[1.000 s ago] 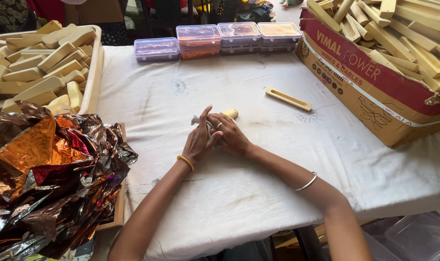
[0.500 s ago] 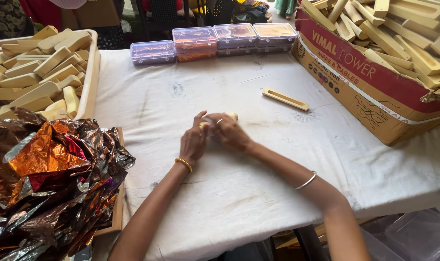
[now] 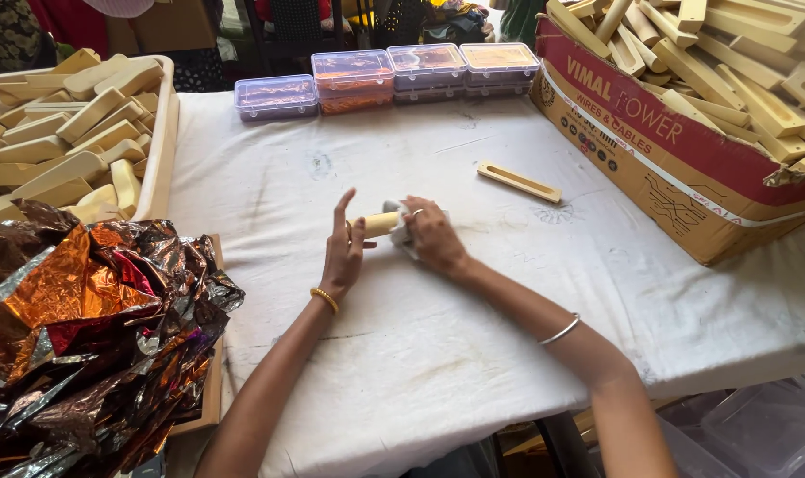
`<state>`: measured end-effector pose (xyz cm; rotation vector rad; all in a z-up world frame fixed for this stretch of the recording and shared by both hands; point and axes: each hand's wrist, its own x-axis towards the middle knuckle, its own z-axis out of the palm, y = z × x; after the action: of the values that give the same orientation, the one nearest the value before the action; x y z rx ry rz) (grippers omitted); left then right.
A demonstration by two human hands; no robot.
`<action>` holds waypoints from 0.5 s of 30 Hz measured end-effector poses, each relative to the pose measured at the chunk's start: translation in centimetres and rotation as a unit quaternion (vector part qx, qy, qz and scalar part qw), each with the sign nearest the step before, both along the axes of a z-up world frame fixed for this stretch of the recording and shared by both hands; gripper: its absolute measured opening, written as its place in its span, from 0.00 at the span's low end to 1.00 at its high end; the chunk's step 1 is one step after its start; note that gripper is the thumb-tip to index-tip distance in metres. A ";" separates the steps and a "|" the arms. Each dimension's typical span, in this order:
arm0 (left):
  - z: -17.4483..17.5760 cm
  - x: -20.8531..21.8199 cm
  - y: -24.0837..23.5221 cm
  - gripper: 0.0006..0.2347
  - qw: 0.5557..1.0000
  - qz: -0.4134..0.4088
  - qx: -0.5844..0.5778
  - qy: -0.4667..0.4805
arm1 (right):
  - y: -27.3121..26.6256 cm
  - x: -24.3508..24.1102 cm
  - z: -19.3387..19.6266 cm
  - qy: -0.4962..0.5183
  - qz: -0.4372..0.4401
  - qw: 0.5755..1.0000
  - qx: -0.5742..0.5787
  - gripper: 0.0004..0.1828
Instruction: The person wipes a small rectangular wooden piece with a white cloth, turning it over to clean all sides. They then place the piece on the table and pick up another wooden piece to repeat the wiping process.
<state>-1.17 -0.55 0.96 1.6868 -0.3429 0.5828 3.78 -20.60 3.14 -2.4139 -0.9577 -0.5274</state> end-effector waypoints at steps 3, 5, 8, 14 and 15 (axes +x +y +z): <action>1.3 -1.5 -1.0 0.25 0.995 -0.013 0.097 0.007 | 2.5 -3.6 1.5 -0.091 0.066 0.993 0.030 0.23; 2.0 -2.3 -1.1 0.25 0.990 0.000 0.139 -0.030 | 2.8 -3.4 2.0 -0.108 0.104 0.988 0.043 0.23; 1.2 -1.7 -1.2 0.24 0.983 0.008 0.170 -0.071 | 1.3 -2.9 3.4 -0.081 0.139 0.986 0.046 0.22; 2.3 -2.4 -1.1 0.23 0.980 0.058 0.190 -0.021 | -2.9 1.2 3.0 0.075 0.066 0.995 -0.004 0.15; 2.6 -2.8 -1.2 0.21 0.974 0.074 0.212 -0.005 | -3.5 2.1 2.2 0.064 0.052 0.997 -0.012 0.14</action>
<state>-3.92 -1.73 3.56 2.1354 -0.3703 0.6602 5.84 -24.11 5.30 -2.3715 -1.0311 -0.3210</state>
